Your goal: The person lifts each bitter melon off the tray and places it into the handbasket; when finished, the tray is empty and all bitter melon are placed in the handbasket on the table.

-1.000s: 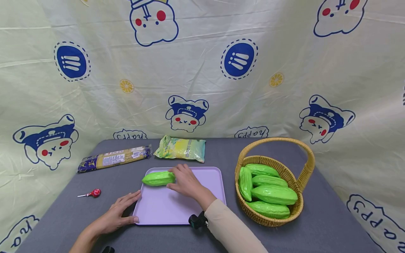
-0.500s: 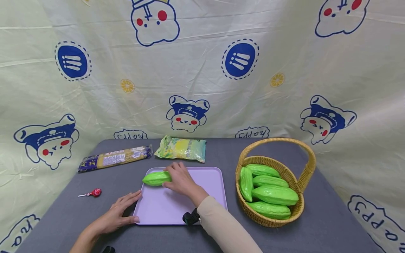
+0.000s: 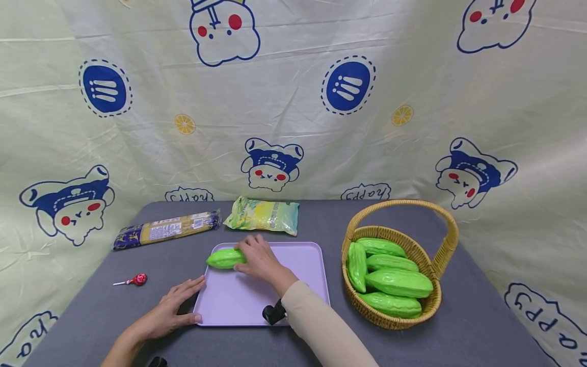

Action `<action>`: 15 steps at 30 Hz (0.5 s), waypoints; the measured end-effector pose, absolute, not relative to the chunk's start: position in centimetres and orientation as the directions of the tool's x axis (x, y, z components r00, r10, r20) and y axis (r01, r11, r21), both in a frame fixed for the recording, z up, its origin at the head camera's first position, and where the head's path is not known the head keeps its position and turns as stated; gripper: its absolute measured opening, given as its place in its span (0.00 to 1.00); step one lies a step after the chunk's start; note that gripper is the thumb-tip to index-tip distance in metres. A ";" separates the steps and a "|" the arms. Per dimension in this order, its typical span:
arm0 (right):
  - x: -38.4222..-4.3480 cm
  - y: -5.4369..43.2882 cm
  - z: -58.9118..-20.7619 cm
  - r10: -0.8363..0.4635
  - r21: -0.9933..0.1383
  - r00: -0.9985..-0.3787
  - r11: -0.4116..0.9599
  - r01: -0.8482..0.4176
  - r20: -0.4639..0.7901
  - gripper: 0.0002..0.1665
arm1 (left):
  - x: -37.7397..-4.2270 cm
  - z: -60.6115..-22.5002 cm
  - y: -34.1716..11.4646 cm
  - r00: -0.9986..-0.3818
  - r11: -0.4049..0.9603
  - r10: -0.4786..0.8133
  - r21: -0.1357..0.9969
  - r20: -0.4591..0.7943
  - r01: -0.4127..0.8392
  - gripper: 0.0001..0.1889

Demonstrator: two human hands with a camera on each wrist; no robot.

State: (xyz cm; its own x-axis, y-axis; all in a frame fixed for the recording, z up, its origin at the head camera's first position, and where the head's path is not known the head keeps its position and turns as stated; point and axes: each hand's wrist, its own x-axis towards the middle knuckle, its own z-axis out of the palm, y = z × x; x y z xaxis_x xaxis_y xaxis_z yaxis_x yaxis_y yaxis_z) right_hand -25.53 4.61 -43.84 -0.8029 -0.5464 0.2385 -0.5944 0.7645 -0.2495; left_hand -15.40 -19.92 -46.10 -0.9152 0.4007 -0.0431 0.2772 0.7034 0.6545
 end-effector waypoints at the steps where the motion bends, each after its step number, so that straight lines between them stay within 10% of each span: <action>1: -25.6 4.5 -43.9 -0.546 -0.248 -0.804 0.766 -0.593 0.234 0.30 | -15.4 -46.1 -19.9 -0.915 0.703 0.401 0.654 -0.040 0.279 0.41; 15: -25.7 4.2 -44.8 -0.571 -0.208 -0.794 0.767 -0.606 0.207 0.32 | -15.5 -46.3 -20.0 -0.917 0.708 0.396 0.653 -0.049 0.270 0.41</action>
State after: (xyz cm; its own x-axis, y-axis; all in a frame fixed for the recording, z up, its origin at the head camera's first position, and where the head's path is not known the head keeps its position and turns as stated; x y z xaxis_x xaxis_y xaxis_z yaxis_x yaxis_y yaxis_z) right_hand -25.72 4.20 -44.77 -0.7941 -0.5715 0.2070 -0.6065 0.7674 -0.2081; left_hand -15.49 -19.96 -46.27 -0.9171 0.3957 -0.0492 0.2704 0.7078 0.6527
